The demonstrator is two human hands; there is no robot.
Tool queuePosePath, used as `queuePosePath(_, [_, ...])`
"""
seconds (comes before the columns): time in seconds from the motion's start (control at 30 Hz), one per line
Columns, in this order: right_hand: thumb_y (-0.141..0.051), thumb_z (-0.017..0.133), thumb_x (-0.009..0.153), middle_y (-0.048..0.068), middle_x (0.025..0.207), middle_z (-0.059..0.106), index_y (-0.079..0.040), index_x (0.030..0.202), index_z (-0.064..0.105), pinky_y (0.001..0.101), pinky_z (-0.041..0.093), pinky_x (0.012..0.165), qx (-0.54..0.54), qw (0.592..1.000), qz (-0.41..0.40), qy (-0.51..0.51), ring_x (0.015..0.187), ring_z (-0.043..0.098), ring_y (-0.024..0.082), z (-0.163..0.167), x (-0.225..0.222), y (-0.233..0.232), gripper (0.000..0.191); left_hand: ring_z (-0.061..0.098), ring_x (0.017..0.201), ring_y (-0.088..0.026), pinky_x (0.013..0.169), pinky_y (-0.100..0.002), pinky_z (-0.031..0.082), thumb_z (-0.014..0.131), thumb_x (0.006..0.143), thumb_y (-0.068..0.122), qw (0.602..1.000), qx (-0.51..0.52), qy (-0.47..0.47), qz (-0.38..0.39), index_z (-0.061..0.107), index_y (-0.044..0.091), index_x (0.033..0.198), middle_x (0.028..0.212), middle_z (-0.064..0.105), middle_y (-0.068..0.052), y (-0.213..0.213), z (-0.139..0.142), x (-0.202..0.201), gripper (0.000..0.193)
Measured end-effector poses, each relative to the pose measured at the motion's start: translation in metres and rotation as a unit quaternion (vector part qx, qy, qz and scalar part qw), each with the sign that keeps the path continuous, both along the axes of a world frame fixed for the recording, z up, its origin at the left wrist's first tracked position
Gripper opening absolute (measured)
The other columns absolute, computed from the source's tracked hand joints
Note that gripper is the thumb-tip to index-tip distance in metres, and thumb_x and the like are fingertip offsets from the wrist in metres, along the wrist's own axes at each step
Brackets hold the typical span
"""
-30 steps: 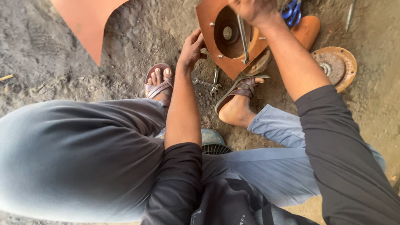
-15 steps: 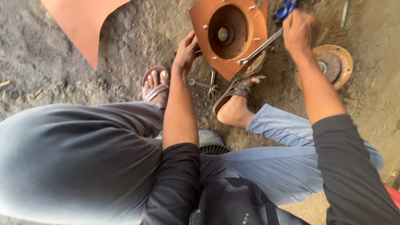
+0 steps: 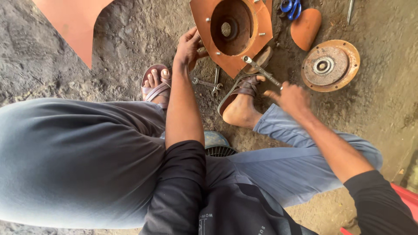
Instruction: The person sits on the floor and uses a wrench to tighten bolts on a circular orange mechanical part. They repeatedly adjust the part and tighten multiple bolts around its perimeter.
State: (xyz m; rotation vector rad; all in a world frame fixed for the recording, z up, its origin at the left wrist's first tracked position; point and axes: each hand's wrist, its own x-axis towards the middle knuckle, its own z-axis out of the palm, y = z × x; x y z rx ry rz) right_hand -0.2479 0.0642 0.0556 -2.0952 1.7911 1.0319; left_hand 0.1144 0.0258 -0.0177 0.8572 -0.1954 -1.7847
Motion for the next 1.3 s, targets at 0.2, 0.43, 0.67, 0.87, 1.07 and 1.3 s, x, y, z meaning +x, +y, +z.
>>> queuePosePath(0.2, [-0.052, 0.063, 0.093, 0.021, 0.084, 0.073, -0.001, 0.099, 0.069, 0.0497, 0.059, 0.064, 0.032, 0.999, -0.009, 0.001, 0.079, 0.074, 0.039, -0.011, 0.040, 0.061, 0.052, 0.076, 0.090, -0.020, 0.079, -0.048, 0.068, 0.074, 0.093, 0.040, 1.000, 0.018, 0.005, 0.016, 0.071, 0.012, 0.127, 0.108, 0.078, -0.005, 0.000, 0.002, 0.003, 0.044])
queuePosePath(0.43, [-0.046, 0.051, 0.110, 0.012, 0.073, 0.070, -0.003, 0.098, 0.064, 0.0436, 0.061, 0.057, 0.155, 0.980, 0.070, -0.101, 0.062, 0.072, 0.027, -0.018, 0.120, 0.098, 0.046, 0.077, 0.090, -0.019, 0.079, -0.050, 0.065, 0.073, 0.092, 0.040, 0.999, 0.032, -0.001, 0.021, 0.069, 0.014, 0.132, 0.109, 0.079, -0.006, -0.001, 0.010, 0.002, 0.047])
queuePosePath(0.67, [-0.031, 0.072, 0.081, -0.003, 0.078, 0.054, -0.017, 0.080, 0.060, 0.0312, 0.045, 0.062, -0.036, 0.661, 0.622, -0.418, 0.074, 0.058, 0.015, -0.033, 0.145, 0.005, 0.018, 0.078, 0.093, -0.019, 0.080, -0.050, 0.065, 0.072, 0.093, 0.042, 1.000, 0.020, -0.003, 0.022, 0.068, 0.015, 0.133, 0.112, 0.078, -0.004, 0.001, 0.022, 0.002, 0.049])
queuePosePath(0.87, [-0.032, 0.073, 0.072, 0.001, 0.075, 0.053, -0.016, 0.067, 0.054, 0.0332, 0.042, 0.055, -0.037, 0.599, 0.655, -0.459, 0.069, 0.057, 0.018, -0.043, 0.222, -0.047, 0.026, 0.073, 0.087, -0.017, 0.074, -0.044, 0.066, 0.067, 0.095, 0.039, 0.999, 0.039, -0.008, 0.027, 0.067, 0.015, 0.131, 0.103, 0.075, -0.002, -0.009, 0.015, 0.002, 0.043])
queuePosePath(1.07, [-0.034, 0.070, 0.080, 0.002, 0.074, 0.051, -0.014, 0.073, 0.057, 0.0333, 0.042, 0.055, -0.069, 0.599, 0.595, -0.531, 0.067, 0.055, 0.018, -0.029, 0.254, -0.076, 0.025, 0.067, 0.105, -0.015, 0.090, -0.033, 0.058, 0.068, 0.107, 0.026, 0.990, -0.134, 0.036, 0.025, 0.065, 0.004, 0.140, 0.122, 0.073, -0.003, -0.020, -0.013, 0.006, 0.040])
queuePosePath(1.3, [-0.024, 0.068, 0.088, 0.003, 0.072, 0.055, -0.013, 0.078, 0.062, 0.0329, 0.047, 0.057, -0.183, 0.668, 0.521, -0.500, 0.064, 0.058, 0.017, -0.027, 0.272, -0.141, 0.016, 0.075, 0.096, -0.019, 0.079, -0.040, 0.063, 0.065, 0.096, 0.036, 1.000, 0.021, -0.006, 0.009, 0.068, 0.011, 0.128, 0.113, 0.077, -0.006, -0.013, -0.019, -0.001, 0.041])
